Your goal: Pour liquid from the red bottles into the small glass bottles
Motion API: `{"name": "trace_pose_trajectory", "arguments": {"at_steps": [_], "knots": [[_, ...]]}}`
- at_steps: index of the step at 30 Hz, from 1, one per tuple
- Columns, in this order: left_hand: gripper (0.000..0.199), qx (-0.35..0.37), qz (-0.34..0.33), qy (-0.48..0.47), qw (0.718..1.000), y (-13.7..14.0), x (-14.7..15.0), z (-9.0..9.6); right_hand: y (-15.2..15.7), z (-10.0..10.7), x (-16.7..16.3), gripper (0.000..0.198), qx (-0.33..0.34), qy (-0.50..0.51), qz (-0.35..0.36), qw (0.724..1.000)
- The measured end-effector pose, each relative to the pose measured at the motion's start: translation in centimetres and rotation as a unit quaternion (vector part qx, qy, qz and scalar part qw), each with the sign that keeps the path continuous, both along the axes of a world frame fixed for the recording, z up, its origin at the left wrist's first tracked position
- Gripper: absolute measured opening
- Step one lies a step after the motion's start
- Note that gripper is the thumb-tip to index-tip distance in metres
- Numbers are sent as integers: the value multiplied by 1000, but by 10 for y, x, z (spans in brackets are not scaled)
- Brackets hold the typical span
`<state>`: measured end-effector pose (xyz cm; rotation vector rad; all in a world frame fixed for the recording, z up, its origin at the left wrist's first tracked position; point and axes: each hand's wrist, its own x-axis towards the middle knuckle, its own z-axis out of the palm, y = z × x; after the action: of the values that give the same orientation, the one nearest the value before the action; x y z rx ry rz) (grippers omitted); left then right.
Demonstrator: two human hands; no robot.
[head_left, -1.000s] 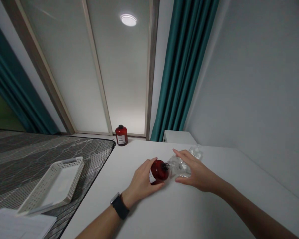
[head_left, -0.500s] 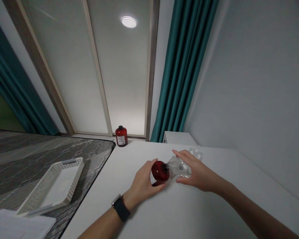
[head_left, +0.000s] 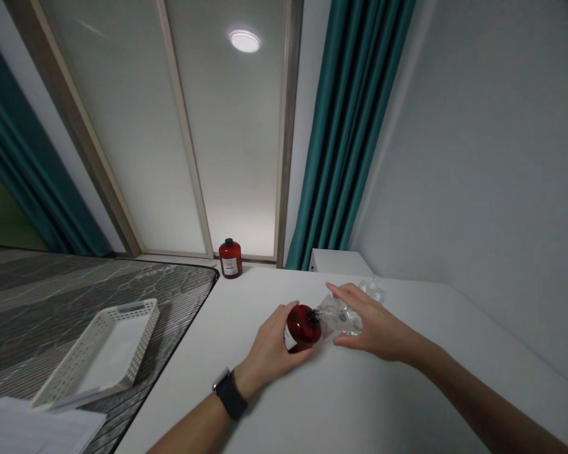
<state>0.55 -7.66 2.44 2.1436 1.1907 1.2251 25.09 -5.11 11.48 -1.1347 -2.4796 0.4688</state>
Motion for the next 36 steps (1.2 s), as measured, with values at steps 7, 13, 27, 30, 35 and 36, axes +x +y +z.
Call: {"name": "trace_pose_trajectory", "arguments": {"at_steps": [7,13,27,30,35,36], "knots": [[80,-3,2,-5,1000,1,-1,-2,2,2,-2,95,-8,-6,0,1000],[79,-17,-2,-15,1000,1,0,-3,3,4,-3,95,0,-6,6,1000],[81,-4,2,-19,1000,1,1,-6,3,7,-4,96,-10,-11,8,1000],[80,-3,2,-24,1000,1,1,-7,3,9,-4,96,-11,-14,11,1000],[80,-9,3,-31,999,0,2,-7,4,10,-5,96,-11,-18,9,1000],[80,-11,4,-32,999,0,2,-6,4,10,-5,95,-12,-19,9,1000]]}}
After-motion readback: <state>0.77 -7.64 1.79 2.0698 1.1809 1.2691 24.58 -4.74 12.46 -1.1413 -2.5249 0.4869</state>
